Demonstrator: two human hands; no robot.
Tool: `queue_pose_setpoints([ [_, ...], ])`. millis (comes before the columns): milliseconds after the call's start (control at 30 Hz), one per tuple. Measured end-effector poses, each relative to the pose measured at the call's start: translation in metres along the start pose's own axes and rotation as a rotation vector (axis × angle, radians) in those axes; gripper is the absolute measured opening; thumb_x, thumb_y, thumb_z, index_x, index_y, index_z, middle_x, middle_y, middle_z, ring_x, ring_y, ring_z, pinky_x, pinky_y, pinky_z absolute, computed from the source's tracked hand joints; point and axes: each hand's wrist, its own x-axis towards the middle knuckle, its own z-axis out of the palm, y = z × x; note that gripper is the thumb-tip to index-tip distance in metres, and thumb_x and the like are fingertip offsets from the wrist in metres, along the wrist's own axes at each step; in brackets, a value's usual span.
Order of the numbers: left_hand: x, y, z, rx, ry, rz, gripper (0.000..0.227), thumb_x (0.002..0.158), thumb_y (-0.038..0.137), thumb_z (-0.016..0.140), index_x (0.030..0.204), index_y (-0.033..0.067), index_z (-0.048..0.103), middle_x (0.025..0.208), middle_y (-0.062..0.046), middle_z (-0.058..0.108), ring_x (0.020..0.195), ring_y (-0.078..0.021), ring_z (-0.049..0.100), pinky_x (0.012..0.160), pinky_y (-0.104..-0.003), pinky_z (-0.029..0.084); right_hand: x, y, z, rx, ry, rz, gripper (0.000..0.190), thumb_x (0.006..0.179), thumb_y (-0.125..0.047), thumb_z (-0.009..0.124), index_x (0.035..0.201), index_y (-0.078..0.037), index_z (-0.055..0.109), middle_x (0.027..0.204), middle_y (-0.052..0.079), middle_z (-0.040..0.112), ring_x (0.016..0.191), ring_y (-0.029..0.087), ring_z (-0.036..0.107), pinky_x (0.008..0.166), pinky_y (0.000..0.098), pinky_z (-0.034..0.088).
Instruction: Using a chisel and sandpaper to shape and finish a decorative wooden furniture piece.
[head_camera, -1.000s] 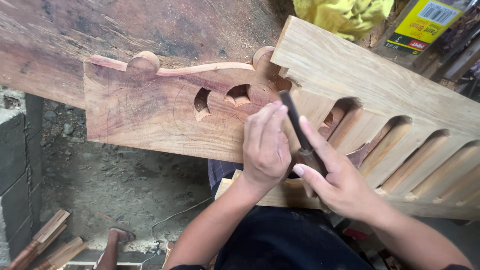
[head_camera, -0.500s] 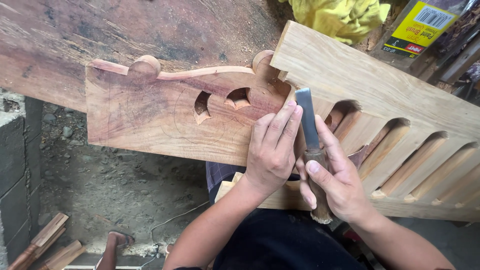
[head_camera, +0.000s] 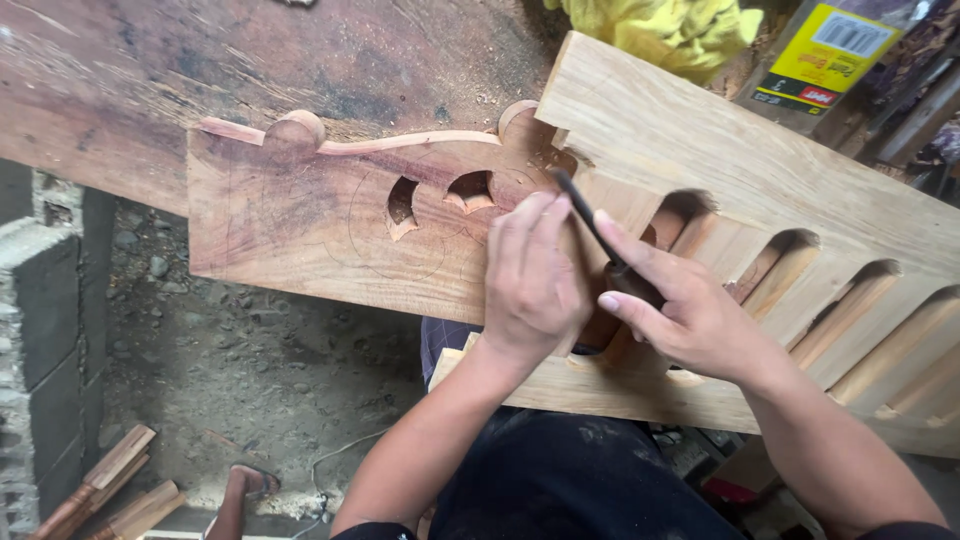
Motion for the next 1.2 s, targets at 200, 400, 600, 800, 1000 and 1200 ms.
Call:
queue_pose_setpoints([
  [200,0.009,0.019,0.003,0.245,-0.098,0.046,0.062,0.099,0.031,0.066,0.145,-0.0064,0.052,0.13,-0.021,0.055,0.109,-0.0371,0.054,0.094,-0.047,0.046,-0.036,0.043,-0.068,-0.626,0.702,-0.404,0.061,0.097,0.0,0.07,0.153,-0.002,0.046,0.139,0.025,0.063,0.119,0.038,0.068,0.102,0.0455,0.056],
  [400,-0.01,0.036,0.007,0.515,0.013,0.209,0.053,0.104,0.034,0.064,0.144,0.0008,0.054,0.135,-0.018,0.053,0.119,-0.0344,0.052,0.102,-0.046,0.047,-0.024,0.112,-0.187,-1.114,0.856,-0.261,0.033,0.095,-0.005,0.075,0.126,-0.007,0.063,0.118,0.017,0.064,0.111,0.038,0.062,0.096,0.0487,0.053],
  [600,-0.07,0.089,0.054,0.296,-0.188,0.311,0.057,0.088,0.039,0.077,0.128,0.0021,0.06,0.12,-0.018,0.058,0.108,-0.0329,0.055,0.091,-0.045,0.046,-0.011,0.125,-0.183,-0.934,0.875,-0.512,0.043,0.091,0.002,0.079,0.131,-0.006,0.067,0.125,0.015,0.059,0.118,0.037,0.055,0.106,0.0449,0.05],
  [800,-0.104,0.077,0.095,0.17,-0.15,0.161,0.042,0.083,0.026,0.08,0.11,0.006,0.056,0.11,-0.017,0.06,0.102,-0.033,0.057,0.088,-0.043,0.047,-0.103,0.091,-0.083,-0.569,0.854,-0.604,0.05,0.089,-0.004,0.084,0.133,0.0,0.062,0.122,0.019,0.059,0.113,0.037,0.058,0.106,0.0481,0.046],
  [1000,-0.106,0.072,0.067,-1.14,-0.271,-0.678,0.024,0.098,0.015,0.069,0.112,0.0068,0.051,0.092,-0.005,0.064,0.077,-0.0131,0.063,0.07,-0.025,0.054,-0.145,0.099,-0.007,0.681,0.489,-0.377,0.054,0.09,-0.016,0.076,0.141,-0.013,0.057,0.131,0.007,0.062,0.119,0.019,0.06,0.102,0.0363,0.051],
  [1200,-0.081,0.075,0.013,-1.681,-0.742,-0.981,0.022,0.105,0.019,0.065,0.119,0.0046,0.056,0.098,-0.004,0.065,0.081,-0.0101,0.064,0.075,-0.021,0.055,-0.107,0.047,0.024,0.561,0.415,-0.711,0.048,0.09,-0.008,0.076,0.135,-0.006,0.06,0.139,0.006,0.059,0.13,0.016,0.056,0.114,0.0333,0.044],
])
